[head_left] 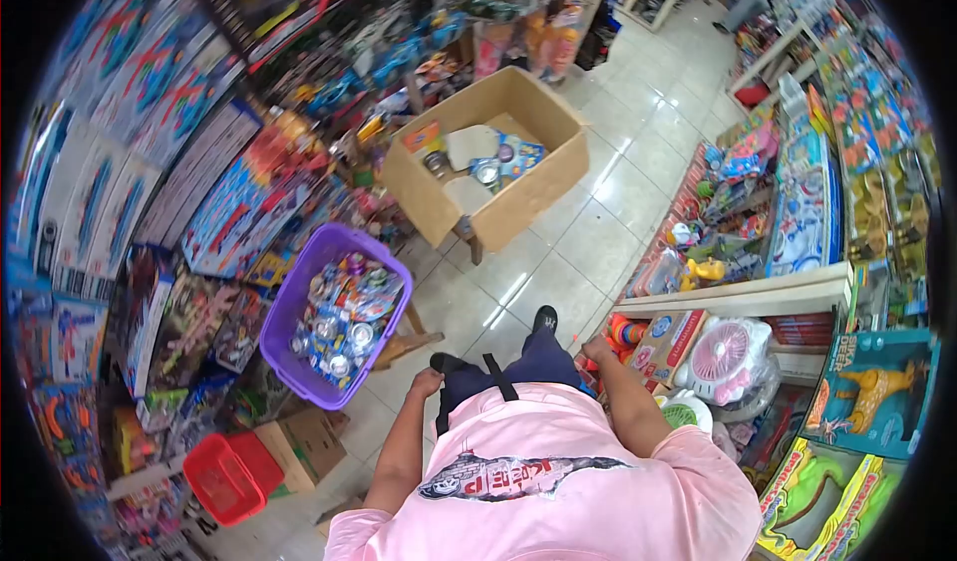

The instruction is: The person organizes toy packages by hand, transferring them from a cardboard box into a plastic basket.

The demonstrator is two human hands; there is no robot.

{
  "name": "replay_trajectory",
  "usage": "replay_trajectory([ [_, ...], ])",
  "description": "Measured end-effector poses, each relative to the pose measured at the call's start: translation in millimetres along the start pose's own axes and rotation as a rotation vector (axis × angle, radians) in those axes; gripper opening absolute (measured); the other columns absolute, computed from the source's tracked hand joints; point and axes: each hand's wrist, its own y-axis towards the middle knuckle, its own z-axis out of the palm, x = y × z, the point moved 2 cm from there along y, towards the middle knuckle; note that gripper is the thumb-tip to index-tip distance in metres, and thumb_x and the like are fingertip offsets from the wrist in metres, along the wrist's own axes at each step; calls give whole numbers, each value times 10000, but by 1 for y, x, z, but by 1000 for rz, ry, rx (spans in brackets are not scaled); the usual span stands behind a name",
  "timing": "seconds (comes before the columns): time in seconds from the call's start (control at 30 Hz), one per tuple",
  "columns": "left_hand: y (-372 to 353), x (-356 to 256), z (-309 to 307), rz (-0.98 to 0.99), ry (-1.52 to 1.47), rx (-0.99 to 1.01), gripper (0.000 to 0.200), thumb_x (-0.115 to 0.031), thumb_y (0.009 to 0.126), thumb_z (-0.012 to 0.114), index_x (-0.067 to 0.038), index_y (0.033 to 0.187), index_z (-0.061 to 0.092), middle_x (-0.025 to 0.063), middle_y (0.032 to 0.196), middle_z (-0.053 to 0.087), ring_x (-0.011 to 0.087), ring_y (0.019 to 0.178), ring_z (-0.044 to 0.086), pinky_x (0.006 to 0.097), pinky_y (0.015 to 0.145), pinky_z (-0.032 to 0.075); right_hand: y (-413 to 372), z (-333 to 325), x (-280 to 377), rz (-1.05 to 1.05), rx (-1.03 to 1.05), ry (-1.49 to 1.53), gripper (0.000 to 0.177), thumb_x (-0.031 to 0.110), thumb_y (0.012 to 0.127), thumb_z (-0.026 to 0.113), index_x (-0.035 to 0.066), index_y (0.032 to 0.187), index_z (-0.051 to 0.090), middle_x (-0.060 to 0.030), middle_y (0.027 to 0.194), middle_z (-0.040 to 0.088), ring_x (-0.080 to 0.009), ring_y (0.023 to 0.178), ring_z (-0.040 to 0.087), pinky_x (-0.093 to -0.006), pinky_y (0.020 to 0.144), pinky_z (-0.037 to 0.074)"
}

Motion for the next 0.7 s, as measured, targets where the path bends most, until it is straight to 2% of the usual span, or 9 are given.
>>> replay_trajectory([
  [0.03, 6, -4, 4, -12, -17, -8, 387, -388, 865, 622, -61, 1056, 698, 175, 1131, 670, 308, 1132, 599, 396, 983, 451, -1, -3, -12, 10, -12, 21, 413, 291, 793, 617, -38, 1035, 674, -270, 1060, 666, -382, 991, 658, -411, 880, 512],
  [0.1, 25, -21, 9, 16, 35, -9, 396, -378, 872, 625, -28, 1043, 699, 175, 1109, 681, 297, 1010, 661, 392, 897, 502, 2, -13, -38, 87, 113, 113, 355, 212, 810, 584, -21, 1064, 672, -254, 1048, 676, -341, 965, 672, -404, 848, 515],
  [0.13, 30, -30, 14, -31, -109, -7, 386, -366, 877, 627, -20, 1037, 692, 160, 1061, 688, 270, 897, 678, 380, 806, 525, 8, -19, -53, 95, 106, 125, 355, 212, 810, 584, -21, 1064, 672, -254, 1048, 676, -341, 965, 672, -404, 848, 515],
  [0.2, 39, -52, 24, -163, -372, -15, 340, -333, 893, 625, -23, 1023, 676, 98, 897, 684, 175, 611, 653, 324, 555, 519, 15, -28, -74, 77, 162, 154, 306, 216, 850, 589, 2, 1049, 681, -211, 969, 695, -301, 808, 693, -399, 692, 536],
  [0.27, 45, -77, 34, -194, -444, -14, 327, -330, 894, 622, -35, 1025, 673, 88, 859, 676, 166, 606, 644, 317, 542, 510, 21, -44, -92, 73, 191, 251, 310, 278, 878, 614, 6, 1010, 681, -176, 905, 707, -267, 655, 698, -378, 555, 548],
  [0.4, 69, -120, 40, -202, -450, -53, 327, -338, 877, 623, -53, 1030, 675, 87, 758, 652, 177, 579, 614, 319, 523, 486, 3, -107, -94, 248, 187, 393, 353, 316, 878, 604, -7, 986, 697, -202, 924, 702, -265, 699, 712, -405, 580, 562],
  [0.43, 71, -131, 39, -176, -371, -77, 333, -344, 869, 627, -56, 1027, 679, 89, 743, 644, 185, 579, 608, 324, 519, 481, 6, -112, -103, 254, 193, 396, 353, 316, 878, 604, -7, 986, 697, -202, 924, 702, -265, 699, 712, -405, 580, 562],
  [0.5, 74, -147, 40, -165, -405, -150, 348, -354, 857, 635, -39, 1000, 682, 84, 707, 623, 187, 593, 587, 335, 529, 465, 20, -124, -117, 208, 223, 231, 432, 336, 840, 573, -19, 1060, 683, -204, 956, 711, -302, 795, 716, -425, 746, 565],
  [0.7, 76, -171, 29, -53, -475, -251, 342, -334, 859, 641, -19, 985, 682, 68, 697, 606, 168, 612, 555, 326, 556, 453, 62, -139, -124, 189, 201, 160, 449, 319, 835, 574, -76, 1026, 668, -277, 972, 683, -338, 902, 698, -418, 817, 543],
])
